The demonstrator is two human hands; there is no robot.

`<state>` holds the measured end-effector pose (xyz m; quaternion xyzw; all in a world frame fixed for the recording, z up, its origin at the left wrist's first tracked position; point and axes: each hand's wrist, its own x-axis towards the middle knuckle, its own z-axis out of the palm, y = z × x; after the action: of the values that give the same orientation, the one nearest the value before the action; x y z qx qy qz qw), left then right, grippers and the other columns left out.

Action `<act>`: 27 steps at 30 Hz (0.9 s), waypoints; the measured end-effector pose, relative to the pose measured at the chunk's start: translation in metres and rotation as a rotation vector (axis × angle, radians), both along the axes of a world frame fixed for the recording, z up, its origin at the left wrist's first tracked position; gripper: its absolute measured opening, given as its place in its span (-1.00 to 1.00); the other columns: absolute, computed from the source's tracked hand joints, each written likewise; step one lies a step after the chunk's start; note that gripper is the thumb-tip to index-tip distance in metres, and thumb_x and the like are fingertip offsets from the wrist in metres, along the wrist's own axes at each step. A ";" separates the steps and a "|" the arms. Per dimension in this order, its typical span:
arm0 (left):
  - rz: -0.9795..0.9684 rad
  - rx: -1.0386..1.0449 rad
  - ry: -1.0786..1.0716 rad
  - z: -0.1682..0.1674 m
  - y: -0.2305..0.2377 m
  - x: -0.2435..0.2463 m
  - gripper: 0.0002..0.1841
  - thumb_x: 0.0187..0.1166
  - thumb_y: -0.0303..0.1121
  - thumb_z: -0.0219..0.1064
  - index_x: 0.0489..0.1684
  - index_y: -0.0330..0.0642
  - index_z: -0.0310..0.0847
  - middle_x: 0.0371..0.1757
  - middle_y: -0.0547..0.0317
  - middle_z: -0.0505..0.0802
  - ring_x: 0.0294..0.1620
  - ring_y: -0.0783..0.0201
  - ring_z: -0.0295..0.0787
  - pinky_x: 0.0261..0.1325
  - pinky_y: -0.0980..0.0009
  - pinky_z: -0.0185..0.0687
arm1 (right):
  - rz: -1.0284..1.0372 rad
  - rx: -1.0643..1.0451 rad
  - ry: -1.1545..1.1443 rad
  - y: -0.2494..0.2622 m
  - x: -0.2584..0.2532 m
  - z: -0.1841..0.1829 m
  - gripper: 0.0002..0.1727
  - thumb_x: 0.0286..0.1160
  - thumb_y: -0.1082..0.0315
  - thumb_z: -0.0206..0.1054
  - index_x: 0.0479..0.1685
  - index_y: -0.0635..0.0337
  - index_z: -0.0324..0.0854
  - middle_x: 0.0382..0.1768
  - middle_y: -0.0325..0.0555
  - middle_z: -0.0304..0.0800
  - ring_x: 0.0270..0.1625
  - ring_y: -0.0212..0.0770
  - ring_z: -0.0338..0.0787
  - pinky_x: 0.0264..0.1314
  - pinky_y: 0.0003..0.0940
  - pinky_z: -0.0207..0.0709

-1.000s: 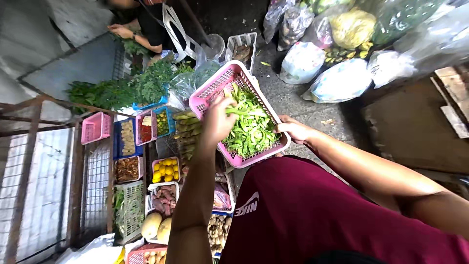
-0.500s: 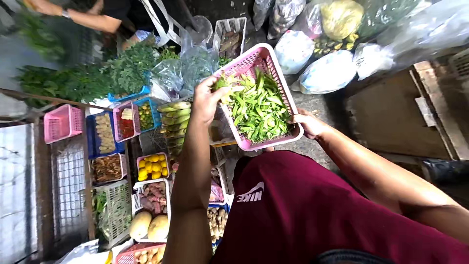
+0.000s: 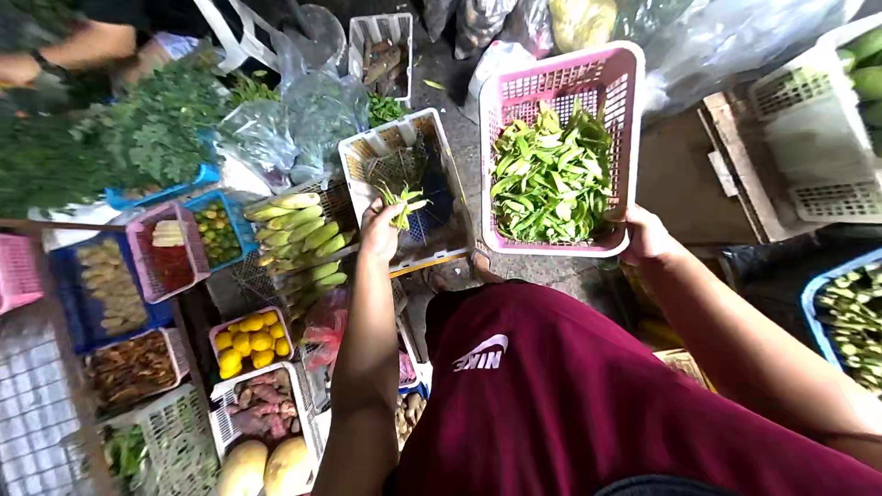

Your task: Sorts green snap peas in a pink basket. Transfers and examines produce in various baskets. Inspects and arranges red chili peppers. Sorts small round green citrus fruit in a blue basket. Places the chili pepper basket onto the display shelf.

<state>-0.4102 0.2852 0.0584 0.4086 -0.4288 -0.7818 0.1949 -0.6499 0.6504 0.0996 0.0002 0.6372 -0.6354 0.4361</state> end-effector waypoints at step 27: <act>-0.565 -1.186 -0.103 0.133 0.108 -0.080 -0.69 0.47 -0.43 0.51 0.18 -0.17 0.81 0.26 0.05 0.80 0.28 0.24 0.76 0.29 0.25 0.77 | 0.136 -0.163 -0.043 -0.021 -0.007 0.020 -0.47 0.21 0.01 0.44 0.17 0.05 0.62 -0.20 -0.18 0.91 -0.23 -0.27 0.91 -0.16 -0.23 0.84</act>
<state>-0.4905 0.3934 0.1913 0.1406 -0.8863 -0.4135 0.1538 -0.6572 0.6296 0.1200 -0.0646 0.5724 -0.6540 0.4904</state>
